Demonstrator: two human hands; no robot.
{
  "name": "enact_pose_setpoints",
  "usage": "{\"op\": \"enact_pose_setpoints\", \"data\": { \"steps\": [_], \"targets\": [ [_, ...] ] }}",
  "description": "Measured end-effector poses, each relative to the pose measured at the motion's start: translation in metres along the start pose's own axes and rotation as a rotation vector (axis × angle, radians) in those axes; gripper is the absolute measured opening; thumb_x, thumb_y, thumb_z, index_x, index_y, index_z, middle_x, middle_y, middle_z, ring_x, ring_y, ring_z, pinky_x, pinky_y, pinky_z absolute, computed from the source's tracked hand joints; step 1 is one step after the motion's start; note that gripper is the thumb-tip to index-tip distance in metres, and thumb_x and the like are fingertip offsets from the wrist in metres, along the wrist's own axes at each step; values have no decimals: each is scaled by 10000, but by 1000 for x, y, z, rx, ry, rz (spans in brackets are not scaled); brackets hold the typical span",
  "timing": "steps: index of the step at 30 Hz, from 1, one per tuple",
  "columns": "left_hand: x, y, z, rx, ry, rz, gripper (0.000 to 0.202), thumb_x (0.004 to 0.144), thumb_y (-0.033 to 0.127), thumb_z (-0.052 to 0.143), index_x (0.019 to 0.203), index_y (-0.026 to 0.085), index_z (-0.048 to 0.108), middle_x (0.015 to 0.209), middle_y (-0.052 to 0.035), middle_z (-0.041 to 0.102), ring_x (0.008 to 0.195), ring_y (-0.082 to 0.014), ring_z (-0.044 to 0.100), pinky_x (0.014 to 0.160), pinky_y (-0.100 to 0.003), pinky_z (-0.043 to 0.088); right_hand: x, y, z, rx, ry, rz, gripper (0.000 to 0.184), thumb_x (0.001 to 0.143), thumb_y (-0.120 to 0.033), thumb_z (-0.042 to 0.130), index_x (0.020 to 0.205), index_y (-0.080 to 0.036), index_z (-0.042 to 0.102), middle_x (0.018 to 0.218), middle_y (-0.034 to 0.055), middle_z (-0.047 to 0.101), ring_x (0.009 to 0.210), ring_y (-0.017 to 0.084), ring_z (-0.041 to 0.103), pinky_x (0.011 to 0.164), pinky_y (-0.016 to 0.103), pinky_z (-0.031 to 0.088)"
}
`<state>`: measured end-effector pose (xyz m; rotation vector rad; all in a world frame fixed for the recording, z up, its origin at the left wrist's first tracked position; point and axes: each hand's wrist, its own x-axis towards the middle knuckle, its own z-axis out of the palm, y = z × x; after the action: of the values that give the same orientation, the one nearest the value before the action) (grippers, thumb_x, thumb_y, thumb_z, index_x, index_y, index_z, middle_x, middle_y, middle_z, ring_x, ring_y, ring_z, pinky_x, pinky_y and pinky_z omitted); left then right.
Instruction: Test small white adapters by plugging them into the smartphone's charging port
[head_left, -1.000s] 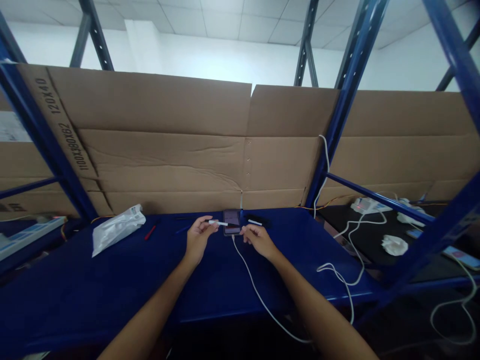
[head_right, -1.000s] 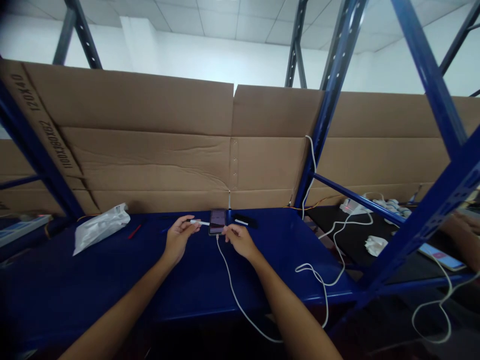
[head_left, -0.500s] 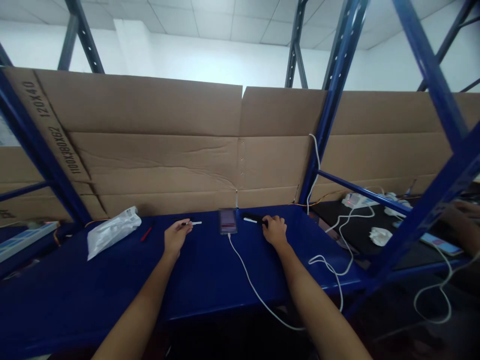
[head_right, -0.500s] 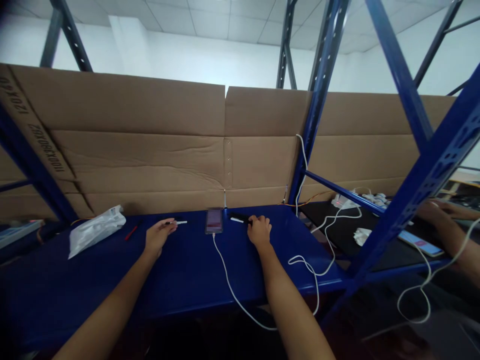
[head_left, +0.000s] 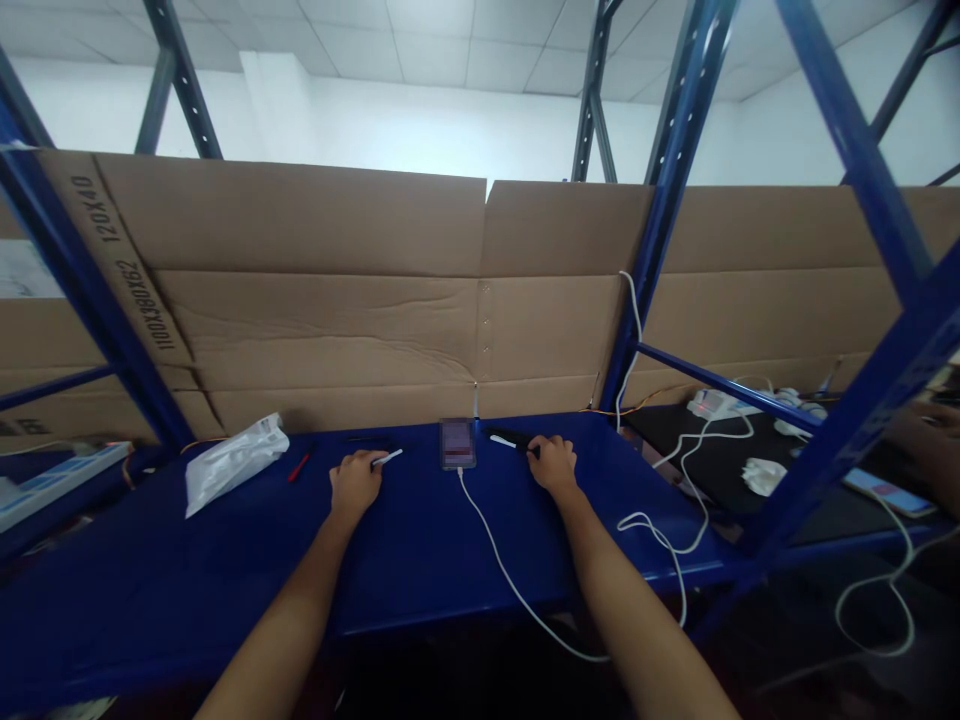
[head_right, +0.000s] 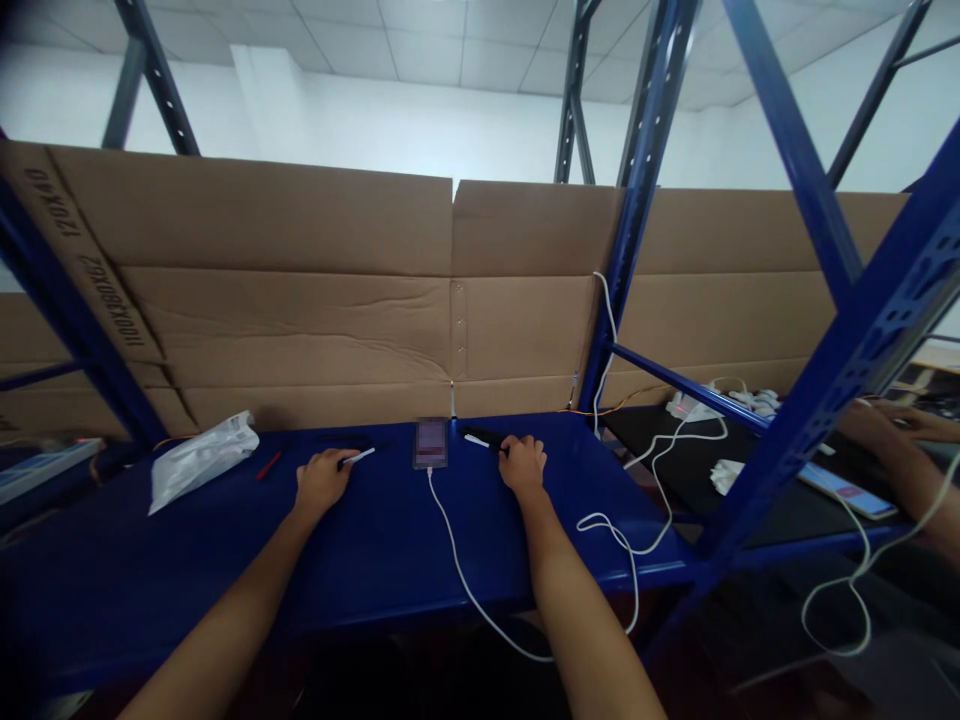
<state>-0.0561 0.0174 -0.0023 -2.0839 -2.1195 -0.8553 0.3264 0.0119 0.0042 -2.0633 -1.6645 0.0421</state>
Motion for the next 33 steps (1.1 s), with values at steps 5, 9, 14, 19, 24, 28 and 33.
{"op": "enact_pose_setpoints", "data": {
  "steps": [5,9,14,19,24,28,33],
  "targets": [
    [-3,2,-2,0,49,-24,364,911,190,488,1144,276,754,1254,-120,670,1140,-352,551,951,-525,399,-2,0,-1,-4,6,13,165,928,-294,611,1040,-256,727,1110,128,597,1093,298,490,869,385,371],
    [-5,12,-5,-28,100,22,357,928,246,505,1211,261,723,1275,-137,625,1181,-376,516,949,-548,409,1,-2,-3,85,75,-16,215,971,-309,535,1053,-226,715,1128,137,603,1065,281,494,870,374,367],
    [-14,41,-7,-344,30,369,380,961,363,518,1300,259,655,1149,-97,667,1069,-276,600,997,-446,440,1,-16,-3,575,108,-281,413,1009,-491,397,893,-178,641,869,72,641,876,219,563,820,318,410],
    [-34,75,-10,-552,-234,573,559,913,398,632,1456,354,509,1173,-48,702,815,-195,668,806,-312,537,-16,-40,2,848,-188,-430,588,936,-706,411,644,-206,513,616,-7,526,649,158,539,646,261,405],
    [-40,84,-14,-561,-231,661,291,985,329,530,1216,350,706,1112,-18,744,1004,-213,702,903,-285,512,-29,-51,-1,788,-289,-478,631,923,-729,413,626,-192,557,550,-24,472,542,126,435,554,252,324],
    [-36,80,-14,-526,-210,628,300,1009,329,471,1188,326,712,1111,-24,740,1017,-208,697,904,-278,505,-32,-51,-7,802,-350,-487,646,906,-744,434,600,-188,557,537,-20,481,543,126,451,560,252,334],
    [-36,80,-13,-586,-174,582,302,1000,317,460,1150,302,722,1010,-26,739,917,-201,692,851,-270,507,-34,-54,-7,868,-410,-480,603,899,-720,482,660,-176,589,569,-11,530,556,127,485,579,249,371]
  ]
}}
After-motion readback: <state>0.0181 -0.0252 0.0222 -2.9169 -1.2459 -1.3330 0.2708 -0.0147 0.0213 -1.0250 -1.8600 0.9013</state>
